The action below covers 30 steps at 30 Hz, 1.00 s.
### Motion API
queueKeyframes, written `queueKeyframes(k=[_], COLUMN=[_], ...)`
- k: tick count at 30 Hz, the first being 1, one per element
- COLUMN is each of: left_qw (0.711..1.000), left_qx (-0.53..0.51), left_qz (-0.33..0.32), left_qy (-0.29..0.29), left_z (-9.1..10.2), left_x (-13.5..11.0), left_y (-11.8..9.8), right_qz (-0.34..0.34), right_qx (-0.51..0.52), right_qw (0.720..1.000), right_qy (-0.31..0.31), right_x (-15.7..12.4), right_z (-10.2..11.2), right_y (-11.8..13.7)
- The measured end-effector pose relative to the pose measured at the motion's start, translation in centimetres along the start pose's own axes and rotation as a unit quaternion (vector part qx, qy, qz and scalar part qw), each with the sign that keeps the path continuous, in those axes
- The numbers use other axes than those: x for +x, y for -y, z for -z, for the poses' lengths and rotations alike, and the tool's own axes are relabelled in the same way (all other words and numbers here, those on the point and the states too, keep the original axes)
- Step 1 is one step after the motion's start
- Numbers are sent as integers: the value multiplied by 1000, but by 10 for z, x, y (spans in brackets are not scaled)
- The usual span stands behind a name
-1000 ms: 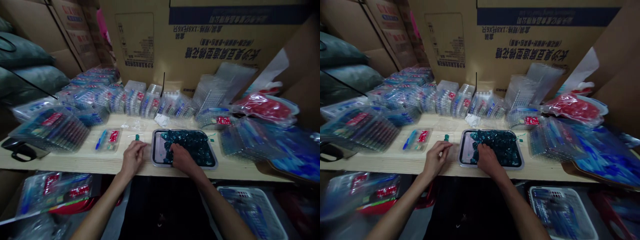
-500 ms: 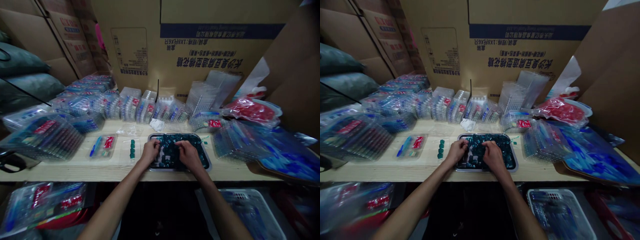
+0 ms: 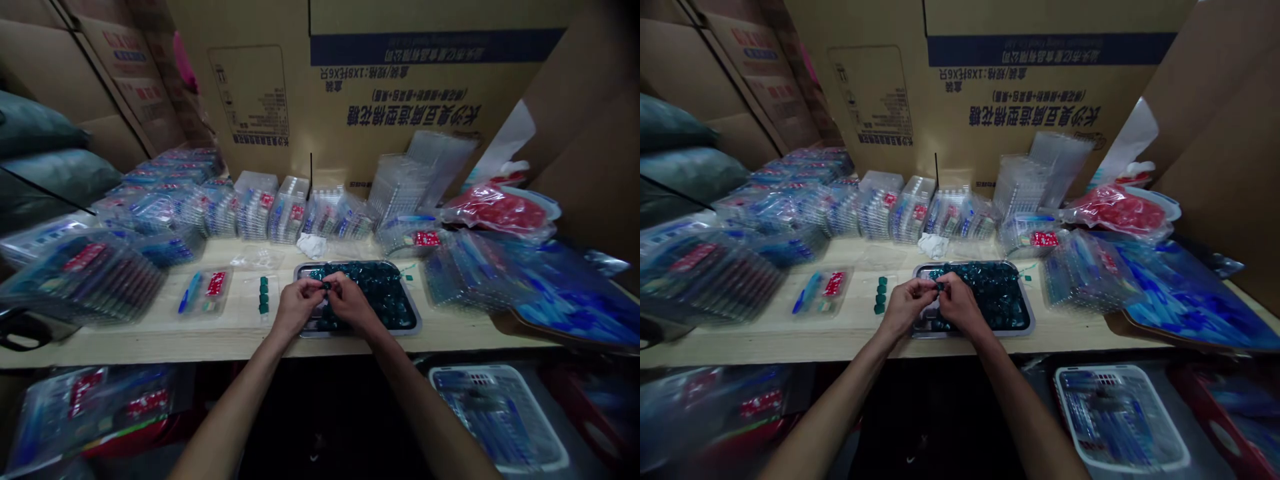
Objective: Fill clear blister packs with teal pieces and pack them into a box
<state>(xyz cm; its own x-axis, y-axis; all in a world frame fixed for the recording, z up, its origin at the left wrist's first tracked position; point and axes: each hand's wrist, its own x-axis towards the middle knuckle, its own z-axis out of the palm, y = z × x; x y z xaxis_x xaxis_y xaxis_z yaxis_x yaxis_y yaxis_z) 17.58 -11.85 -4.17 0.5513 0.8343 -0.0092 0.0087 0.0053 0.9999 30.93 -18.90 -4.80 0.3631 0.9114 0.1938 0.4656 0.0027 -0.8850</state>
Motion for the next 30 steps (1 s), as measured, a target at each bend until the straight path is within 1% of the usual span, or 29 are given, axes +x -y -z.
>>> queueKeyframes(k=[2, 3, 5, 9, 11, 13, 15, 17, 19, 21, 22, 24, 26, 27, 29, 30], left_qw=[995, 992, 992, 999, 999, 995, 991, 989, 987, 981, 975, 955, 923, 904, 876, 870], left_qx=[90, 112, 110, 22, -34, -80, -109, -124, -126, -131, -146, -204, -290, -334, -400, -414], left_qz=[-47, -63, -65, -8, 30, 61, 70, 76, 102, 134, 149, 179, 202, 208, 207, 202], left_qy=[-8, -13, -20, -43, -26, 4, 18, 18, 26, 57, 78, 122, 154, 166, 176, 176], left_z=[-3, -4, -8, -10, -10, -10, -9, -7, -4, 0, 2, 5, 7, 7, 8, 8], left_x=[-3, -4, -4, 1, 2, 2, 0, -1, -1, -1, -1, -1, -2, -4, -10, -12], left_y=[1, 1, 2, 3, 1, -2, -7, -12, -16, -19, -20, -21, -23, -24, -27, -28], right_qz=[6, 10, 15, -2, -16, -22, -17, -10, -5, -4, -9, -30, -50, -57, -71, -78], right_qx=[-21, -32, -47, -57, -43, -14, 7, -2, -28, -32, -5, 96, 212, 257, 303, 300], right_qw=[1000, 999, 999, 998, 999, 1000, 1000, 1000, 999, 998, 997, 985, 956, 940, 919, 921], right_qy=[5, 5, 6, 2, 2, 8, 10, 10, 15, 48, 76, 141, 195, 215, 240, 235], right_x=[0, -1, -1, 0, 0, -1, -2, -4, -4, -4, -3, -2, -3, -5, -12, -15], right_z=[1, 2, 3, 5, 4, 2, 0, 0, 5, 13, 17, 26, 32, 35, 41, 45], right_y=[1, 2, 3, -1, -6, -10, -11, -7, -1, 8, 12, 22, 31, 35, 34, 29])
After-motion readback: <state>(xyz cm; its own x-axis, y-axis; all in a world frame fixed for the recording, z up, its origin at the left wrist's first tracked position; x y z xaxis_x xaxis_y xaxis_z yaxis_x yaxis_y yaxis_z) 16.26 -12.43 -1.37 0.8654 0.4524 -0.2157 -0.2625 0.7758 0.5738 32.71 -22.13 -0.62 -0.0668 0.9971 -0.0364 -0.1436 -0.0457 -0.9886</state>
